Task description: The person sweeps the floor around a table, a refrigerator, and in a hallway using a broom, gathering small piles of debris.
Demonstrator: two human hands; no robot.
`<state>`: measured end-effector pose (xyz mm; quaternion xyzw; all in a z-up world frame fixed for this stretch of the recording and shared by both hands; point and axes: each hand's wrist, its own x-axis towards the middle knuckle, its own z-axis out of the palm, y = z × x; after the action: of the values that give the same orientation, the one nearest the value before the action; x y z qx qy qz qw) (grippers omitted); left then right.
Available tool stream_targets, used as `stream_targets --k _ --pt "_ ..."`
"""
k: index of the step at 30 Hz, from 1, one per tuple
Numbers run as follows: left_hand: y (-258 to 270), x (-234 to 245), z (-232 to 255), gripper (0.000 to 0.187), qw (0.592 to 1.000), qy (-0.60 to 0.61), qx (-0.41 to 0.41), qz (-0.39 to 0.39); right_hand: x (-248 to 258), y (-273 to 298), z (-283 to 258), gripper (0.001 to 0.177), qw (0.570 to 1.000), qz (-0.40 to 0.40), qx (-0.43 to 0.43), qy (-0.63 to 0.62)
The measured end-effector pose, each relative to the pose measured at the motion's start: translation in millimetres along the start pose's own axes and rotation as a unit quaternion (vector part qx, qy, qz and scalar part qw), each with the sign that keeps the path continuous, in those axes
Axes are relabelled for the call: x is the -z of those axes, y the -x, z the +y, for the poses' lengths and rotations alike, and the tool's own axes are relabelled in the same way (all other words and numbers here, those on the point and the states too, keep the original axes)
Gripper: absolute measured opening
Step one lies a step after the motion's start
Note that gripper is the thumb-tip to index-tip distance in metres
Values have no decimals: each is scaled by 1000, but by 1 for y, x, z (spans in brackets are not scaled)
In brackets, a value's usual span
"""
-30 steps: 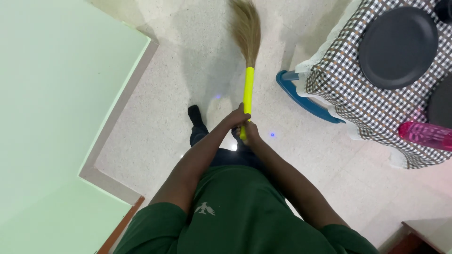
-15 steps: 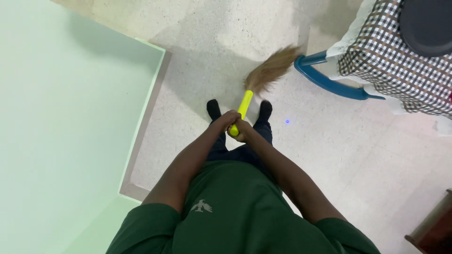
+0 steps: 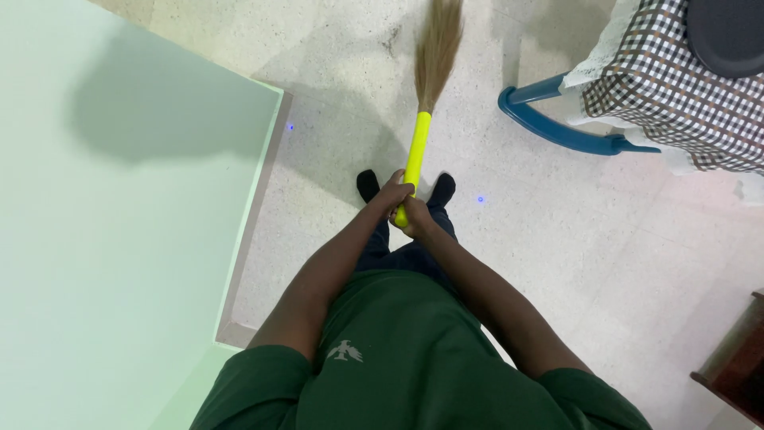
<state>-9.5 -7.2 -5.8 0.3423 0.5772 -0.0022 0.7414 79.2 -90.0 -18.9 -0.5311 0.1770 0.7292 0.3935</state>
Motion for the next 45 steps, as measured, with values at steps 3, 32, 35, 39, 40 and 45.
stream_targets --k 3,32,35,39,40,45 --pt "-4 7 -16 75 997 65 35 -30 -15 5 5 38 998 42 -41 19" --pt "-71 -11 38 60 997 69 -45 6 -16 -31 -82 37 1000 -14 -8 11" --pt "-78 -3 41 55 996 90 -27 -2 -21 -41 -100 36 990 46 -84 108" --pt "-79 6 60 63 990 119 -4 81 -40 -58 -126 32 978 -7 -115 174" --pt "-79 9 67 66 987 135 -4 88 -43 -62 -134 29 978 -20 -114 176" --pt "-94 3 138 80 989 127 -29 71 -43 -75 -194 26 984 -44 -51 166"
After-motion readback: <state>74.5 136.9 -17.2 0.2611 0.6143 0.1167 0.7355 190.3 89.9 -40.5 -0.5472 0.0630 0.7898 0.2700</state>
